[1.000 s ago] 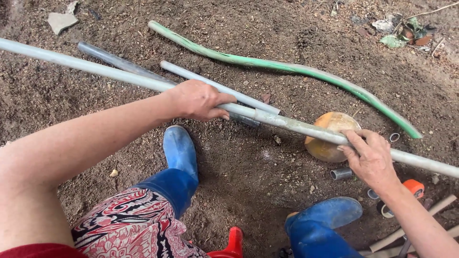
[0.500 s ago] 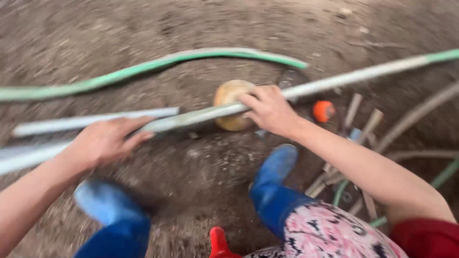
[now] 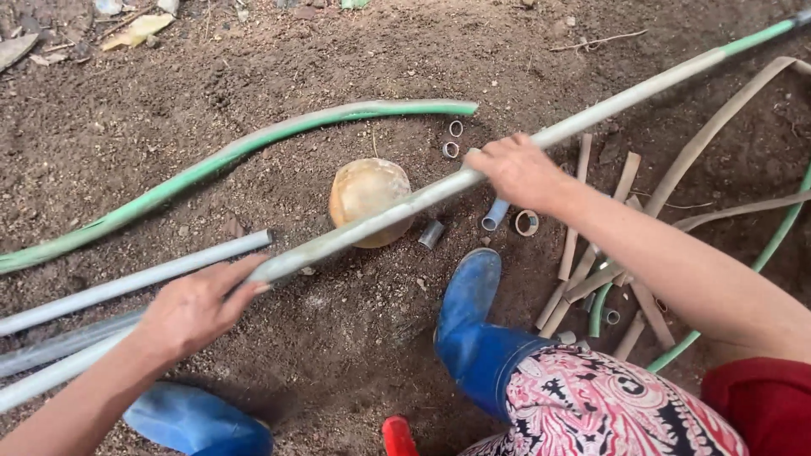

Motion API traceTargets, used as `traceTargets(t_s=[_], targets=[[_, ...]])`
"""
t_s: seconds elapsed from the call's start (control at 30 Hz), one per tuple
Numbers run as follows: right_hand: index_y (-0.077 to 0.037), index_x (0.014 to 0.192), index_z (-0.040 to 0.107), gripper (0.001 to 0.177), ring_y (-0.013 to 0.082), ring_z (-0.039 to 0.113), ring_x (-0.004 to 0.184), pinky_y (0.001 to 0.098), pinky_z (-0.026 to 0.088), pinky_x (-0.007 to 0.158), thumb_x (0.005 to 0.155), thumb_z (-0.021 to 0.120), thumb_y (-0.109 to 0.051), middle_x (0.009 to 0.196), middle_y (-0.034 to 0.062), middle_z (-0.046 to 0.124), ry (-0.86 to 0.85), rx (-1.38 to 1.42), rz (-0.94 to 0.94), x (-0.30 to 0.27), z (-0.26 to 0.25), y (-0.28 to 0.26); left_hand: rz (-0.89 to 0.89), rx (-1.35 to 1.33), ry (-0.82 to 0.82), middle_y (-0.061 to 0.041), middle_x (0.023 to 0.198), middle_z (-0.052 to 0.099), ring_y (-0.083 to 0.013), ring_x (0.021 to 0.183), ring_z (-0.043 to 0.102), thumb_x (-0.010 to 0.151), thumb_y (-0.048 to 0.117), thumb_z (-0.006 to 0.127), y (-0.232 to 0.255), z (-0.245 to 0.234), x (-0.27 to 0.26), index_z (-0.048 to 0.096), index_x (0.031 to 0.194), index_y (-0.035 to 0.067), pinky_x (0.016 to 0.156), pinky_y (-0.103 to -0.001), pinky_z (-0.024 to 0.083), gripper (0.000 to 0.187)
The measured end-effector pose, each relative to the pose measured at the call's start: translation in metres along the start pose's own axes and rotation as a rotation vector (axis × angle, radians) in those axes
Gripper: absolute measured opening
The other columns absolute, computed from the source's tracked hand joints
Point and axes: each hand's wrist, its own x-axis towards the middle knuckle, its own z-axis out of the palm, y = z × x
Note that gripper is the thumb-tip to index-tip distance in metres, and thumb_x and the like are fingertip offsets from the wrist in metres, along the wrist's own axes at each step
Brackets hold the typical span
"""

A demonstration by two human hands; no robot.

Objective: The person sits on a small stool and wraps black tape around the joint of two connected pipes. They then pick up additional pipe segments and connect them to form a longer assembly. Finally, they use a tape measure to measure the length of the assembled pipes.

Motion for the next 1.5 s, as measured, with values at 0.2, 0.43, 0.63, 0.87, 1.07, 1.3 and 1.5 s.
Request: traceTargets(t_s=[0.2,0.43,0.63,0.87,1.07,1.3,1.5], targets=[[-0.022,0.102,0.054,0.022,0.0185,0.061,0.107,0.0401,0.041,0.095,0.084,0.059,-0.01,0.101,0.0007,0.063,0.013,-0.164,0.1,-0.036,0.033,0.081,0.176,-0.021,0.024,-0.007,0.074,0.068,-0.0168,0.063,0.07,0.094,0.039,0.041,0.075,-0.003,0.052,0.052,0.129,0.02,0.057,-0.028,0.06,0.04],[-0.018,0.099,0.061,0.015,0.0146,0.057,0.111,0.0383,0.042,0.101,0.085,0.06,-0.012,0.102,-0.003,0.065,-0.2,-0.326,0.433,-0.054,0.004,0.118,0.211,-0.093,0.042,-0.012,0.095,0.059,-0.0115,0.04,0.048,0.097,0.033,0.039,0.137,0.029,0.124,0.052,0.121,0.019,0.027,-0.022,0.045,0.03],[-0.015,0.109,0.061,0.021,0.0256,0.056,0.103,0.0445,0.041,0.093,0.088,0.06,-0.017,0.102,0.009,0.064,-0.224,-0.216,0.524,-0.043,0.007,0.095,0.275,0.127,0.169,-0.011,0.085,0.053,-0.0257,0.069,0.058,0.099,0.03,0.039,0.14,0.054,0.14,0.048,0.113,0.006,0.047,-0.031,0.057,0.029],[-0.012,0.105,0.059,0.024,0.0209,0.06,0.084,0.0483,0.039,0.101,0.09,0.051,0.004,0.083,0.0037,0.065,0.162,0.045,0.028,-0.013,-0.016,-0.018,0.283,0.167,0.411,-0.014,0.087,0.052,-0.0282,0.067,0.057,0.092,0.03,0.049,0.136,0.06,0.132,0.049,0.106,0.007,0.043,-0.037,0.051,0.027],[-0.01,0.102,0.052,0.028,0.0289,0.056,0.091,0.0489,0.033,0.101,0.077,0.048,0.002,0.088,0.0101,0.057,0.162,0.12,-0.035,-0.007,-0.006,-0.027,0.342,0.086,0.38,-0.02,0.101,0.047,-0.0367,0.088,0.052,0.081,0.025,0.063,0.096,0.048,0.101,0.046,0.125,0.013,0.076,-0.048,0.045,0.049],[-0.012,0.11,0.057,0.031,0.0206,0.057,0.098,0.0471,0.032,0.11,0.084,0.053,0.003,0.092,0.0035,0.063,0.1,0.131,0.013,0.002,-0.001,-0.012,0.087,0.249,0.018,-0.006,0.089,0.056,-0.0193,0.071,0.057,0.09,0.034,0.058,0.017,0.017,0.028,0.045,0.117,0.016,0.062,-0.033,0.053,0.035],[-0.012,0.114,0.058,0.035,0.021,0.059,0.1,0.0383,0.038,0.103,0.081,0.062,-0.004,0.098,0.0047,0.065,0.05,0.005,0.084,0.013,-0.006,-0.004,0.003,0.384,0.089,-0.007,0.086,0.062,-0.0171,0.063,0.062,0.091,0.024,0.056,-0.037,0.007,0.006,0.046,0.123,0.01,0.058,-0.026,0.058,0.036]])
